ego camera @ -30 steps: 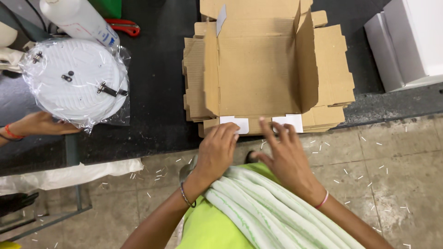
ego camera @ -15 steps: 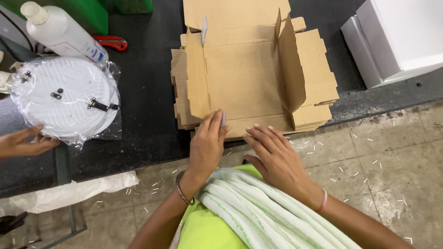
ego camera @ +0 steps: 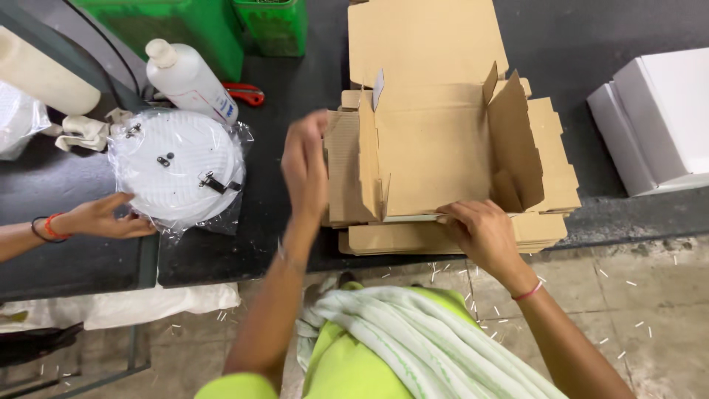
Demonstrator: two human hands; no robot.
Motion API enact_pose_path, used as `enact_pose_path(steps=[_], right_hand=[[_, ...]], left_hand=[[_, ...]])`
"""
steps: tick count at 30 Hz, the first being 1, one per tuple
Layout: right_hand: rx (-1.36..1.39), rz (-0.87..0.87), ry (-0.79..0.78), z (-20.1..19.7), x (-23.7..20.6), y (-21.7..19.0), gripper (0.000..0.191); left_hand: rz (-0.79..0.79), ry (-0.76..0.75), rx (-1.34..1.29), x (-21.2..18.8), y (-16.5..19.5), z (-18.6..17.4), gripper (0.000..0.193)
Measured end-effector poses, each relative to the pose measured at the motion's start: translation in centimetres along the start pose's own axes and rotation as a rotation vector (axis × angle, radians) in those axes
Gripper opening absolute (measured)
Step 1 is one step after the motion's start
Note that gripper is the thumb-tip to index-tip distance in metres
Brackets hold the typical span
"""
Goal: The person folds flat cardboard blanks into open boxes by hand, pressing the side flaps into shape. They insert a white inner box into each folded cardboard outer, then stack the assembled boxes on the workbench and reach for the next flat blank.
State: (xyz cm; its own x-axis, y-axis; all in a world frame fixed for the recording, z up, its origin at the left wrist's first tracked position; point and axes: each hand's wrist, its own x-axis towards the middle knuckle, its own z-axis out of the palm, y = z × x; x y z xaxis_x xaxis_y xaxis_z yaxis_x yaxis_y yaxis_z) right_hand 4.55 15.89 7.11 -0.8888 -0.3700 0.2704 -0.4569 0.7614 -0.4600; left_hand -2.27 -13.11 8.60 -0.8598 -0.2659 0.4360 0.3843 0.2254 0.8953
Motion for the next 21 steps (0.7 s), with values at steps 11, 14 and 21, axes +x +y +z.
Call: enact_pose_path(steps=[11,14,21], right_hand=[[-0.009,-0.051,0.106,1.5,-1.1,0.1,0.017],[-0.015,-0.033,0.125,1.6,-1.1,0.1,0.018],[-0.047,0.037,0.027,1.4,-0.5,0.0,0.012]], left_hand=[[-0.152,-0.366,-0.122,12.4,-13.8,10.1,0.092],[-0.216,-0.347,-0.227,11.1,-13.6,9.9,0.090],[-0.279,-0.216,-0.453,7.5,-14.8,9.5,0.072]])
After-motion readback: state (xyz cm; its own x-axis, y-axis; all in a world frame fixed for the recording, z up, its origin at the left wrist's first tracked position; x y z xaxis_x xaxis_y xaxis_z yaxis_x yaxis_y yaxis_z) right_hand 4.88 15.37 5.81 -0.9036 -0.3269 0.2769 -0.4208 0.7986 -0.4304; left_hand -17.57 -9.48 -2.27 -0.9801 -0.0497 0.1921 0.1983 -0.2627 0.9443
